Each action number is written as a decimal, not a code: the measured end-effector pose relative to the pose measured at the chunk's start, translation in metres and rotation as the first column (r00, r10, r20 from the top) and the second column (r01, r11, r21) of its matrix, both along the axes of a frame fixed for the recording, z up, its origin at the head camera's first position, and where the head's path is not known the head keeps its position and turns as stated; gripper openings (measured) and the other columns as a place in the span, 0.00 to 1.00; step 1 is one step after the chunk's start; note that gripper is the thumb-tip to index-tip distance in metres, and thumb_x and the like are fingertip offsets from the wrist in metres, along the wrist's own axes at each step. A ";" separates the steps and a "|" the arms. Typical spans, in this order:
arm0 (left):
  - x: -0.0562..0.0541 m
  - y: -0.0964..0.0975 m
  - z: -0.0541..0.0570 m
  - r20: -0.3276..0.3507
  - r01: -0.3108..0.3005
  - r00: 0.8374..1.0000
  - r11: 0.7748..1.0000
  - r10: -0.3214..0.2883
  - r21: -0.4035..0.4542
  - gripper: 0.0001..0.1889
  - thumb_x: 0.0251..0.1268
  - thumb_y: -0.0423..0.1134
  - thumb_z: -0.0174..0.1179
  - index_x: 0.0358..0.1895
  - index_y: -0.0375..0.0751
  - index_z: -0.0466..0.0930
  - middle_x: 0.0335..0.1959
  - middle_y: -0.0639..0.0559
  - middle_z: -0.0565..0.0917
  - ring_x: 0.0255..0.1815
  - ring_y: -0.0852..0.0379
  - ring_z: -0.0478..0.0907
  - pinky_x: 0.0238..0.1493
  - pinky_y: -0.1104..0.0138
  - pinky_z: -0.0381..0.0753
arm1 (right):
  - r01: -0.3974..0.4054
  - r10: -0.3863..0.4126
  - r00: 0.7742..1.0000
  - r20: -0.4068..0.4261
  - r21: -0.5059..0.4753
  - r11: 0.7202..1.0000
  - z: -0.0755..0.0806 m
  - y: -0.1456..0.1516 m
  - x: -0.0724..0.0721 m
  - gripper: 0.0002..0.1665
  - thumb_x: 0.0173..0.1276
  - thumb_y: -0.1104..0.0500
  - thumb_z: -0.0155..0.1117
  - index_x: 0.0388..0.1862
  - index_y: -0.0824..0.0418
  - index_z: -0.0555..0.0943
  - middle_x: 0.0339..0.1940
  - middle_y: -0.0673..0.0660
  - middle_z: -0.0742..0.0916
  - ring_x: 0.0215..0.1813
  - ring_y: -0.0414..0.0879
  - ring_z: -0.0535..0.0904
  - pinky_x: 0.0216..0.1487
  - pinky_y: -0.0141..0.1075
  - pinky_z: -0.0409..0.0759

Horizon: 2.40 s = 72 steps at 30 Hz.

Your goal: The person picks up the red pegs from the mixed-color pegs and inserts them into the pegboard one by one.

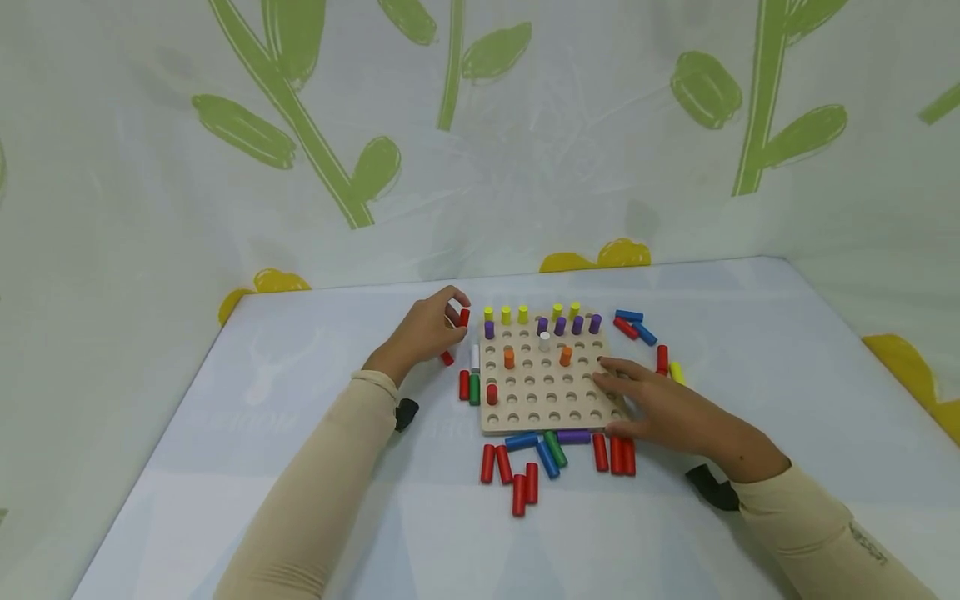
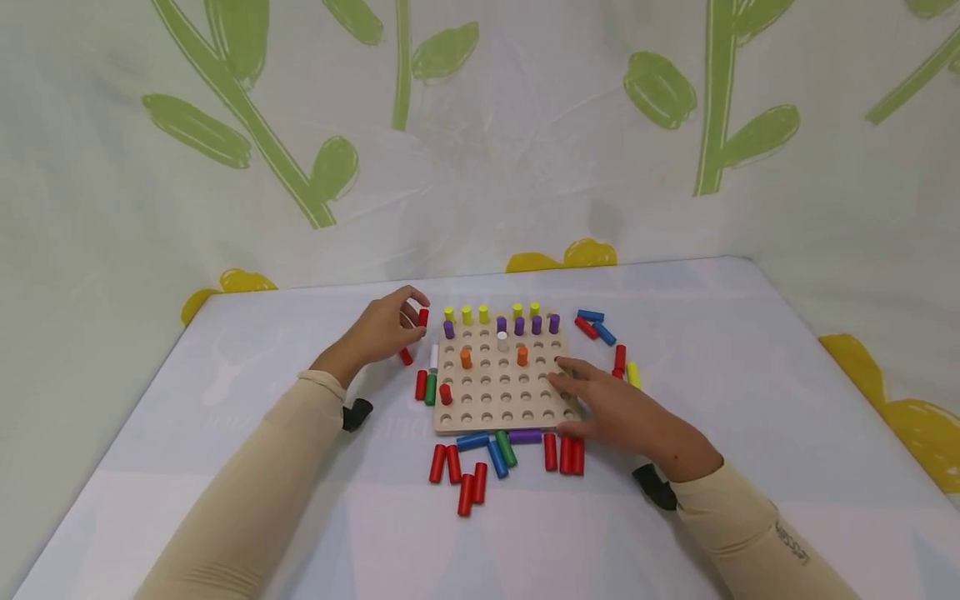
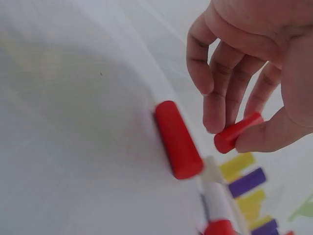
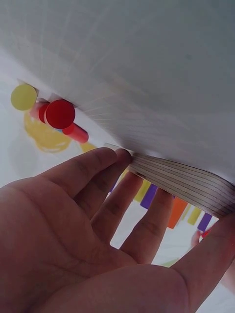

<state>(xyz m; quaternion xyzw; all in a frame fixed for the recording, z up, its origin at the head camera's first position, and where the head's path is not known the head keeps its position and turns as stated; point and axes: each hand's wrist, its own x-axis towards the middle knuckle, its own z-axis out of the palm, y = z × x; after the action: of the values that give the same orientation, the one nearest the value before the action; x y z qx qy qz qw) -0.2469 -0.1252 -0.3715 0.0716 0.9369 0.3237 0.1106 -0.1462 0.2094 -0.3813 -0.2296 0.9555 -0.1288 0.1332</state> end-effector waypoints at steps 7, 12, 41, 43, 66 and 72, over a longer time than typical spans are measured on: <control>0.041 -0.002 0.011 -0.123 0.039 0.992 0.995 -0.028 0.093 0.21 0.66 0.38 0.66 0.59 0.49 0.71 0.44 0.50 0.84 0.45 0.53 0.81 0.45 0.64 0.87 | -0.001 0.001 1.000 -0.008 0.003 1.000 -0.001 0.000 -0.001 0.46 0.60 0.41 0.74 0.73 0.56 0.71 0.78 0.63 0.66 0.73 0.65 0.68 0.60 0.52 0.80; 0.070 0.000 0.015 -0.197 0.087 0.978 0.990 -0.064 0.114 0.20 0.63 0.37 0.69 0.56 0.48 0.72 0.41 0.52 0.85 0.42 0.56 0.81 0.45 0.65 0.86 | -0.008 0.008 1.000 -0.013 -0.004 1.000 -0.001 0.000 -0.001 0.46 0.60 0.41 0.74 0.73 0.57 0.71 0.77 0.64 0.66 0.72 0.66 0.68 0.59 0.52 0.81; 0.115 0.017 0.005 -0.087 0.257 0.960 0.962 -0.265 -0.090 0.15 0.60 0.40 0.72 0.48 0.51 0.79 0.39 0.60 0.86 0.42 0.63 0.82 0.49 0.70 0.84 | -0.023 0.022 1.000 -0.015 -0.028 0.999 -0.002 0.002 0.000 0.45 0.61 0.41 0.73 0.73 0.57 0.71 0.77 0.65 0.67 0.71 0.66 0.70 0.60 0.53 0.80; 0.116 0.019 0.005 -0.083 0.259 0.960 0.961 -0.268 -0.101 0.15 0.60 0.40 0.72 0.47 0.52 0.79 0.39 0.60 0.86 0.42 0.63 0.82 0.49 0.70 0.84 | -0.019 0.018 1.000 -0.012 -0.025 1.000 -0.002 0.002 0.000 0.45 0.61 0.42 0.74 0.73 0.57 0.71 0.77 0.64 0.66 0.72 0.65 0.69 0.61 0.53 0.80; 0.120 0.021 0.000 -0.159 0.312 0.927 0.934 -0.339 -0.176 0.13 0.57 0.37 0.74 0.42 0.52 0.80 0.36 0.62 0.87 0.38 0.64 0.82 0.45 0.74 0.83 | -0.004 0.004 1.000 0.000 -0.007 1.000 -0.005 0.000 -0.001 0.46 0.60 0.41 0.74 0.74 0.55 0.70 0.78 0.63 0.66 0.73 0.65 0.68 0.61 0.53 0.80; 0.120 0.022 0.000 -0.162 0.320 0.923 0.929 -0.350 -0.184 0.13 0.58 0.38 0.73 0.43 0.52 0.81 0.37 0.60 0.88 0.39 0.64 0.82 0.45 0.74 0.83 | -0.008 0.007 1.000 -0.007 -0.011 1.000 -0.005 0.001 -0.001 0.46 0.60 0.39 0.73 0.74 0.55 0.70 0.78 0.63 0.66 0.73 0.65 0.68 0.61 0.53 0.80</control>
<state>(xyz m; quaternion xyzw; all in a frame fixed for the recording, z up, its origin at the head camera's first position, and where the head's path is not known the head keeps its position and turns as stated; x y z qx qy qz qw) -0.1270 -0.1034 -0.3717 0.2531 0.9392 0.2182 0.0788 -0.1472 0.2103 -0.3864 -0.2343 0.9544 -0.1327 0.1290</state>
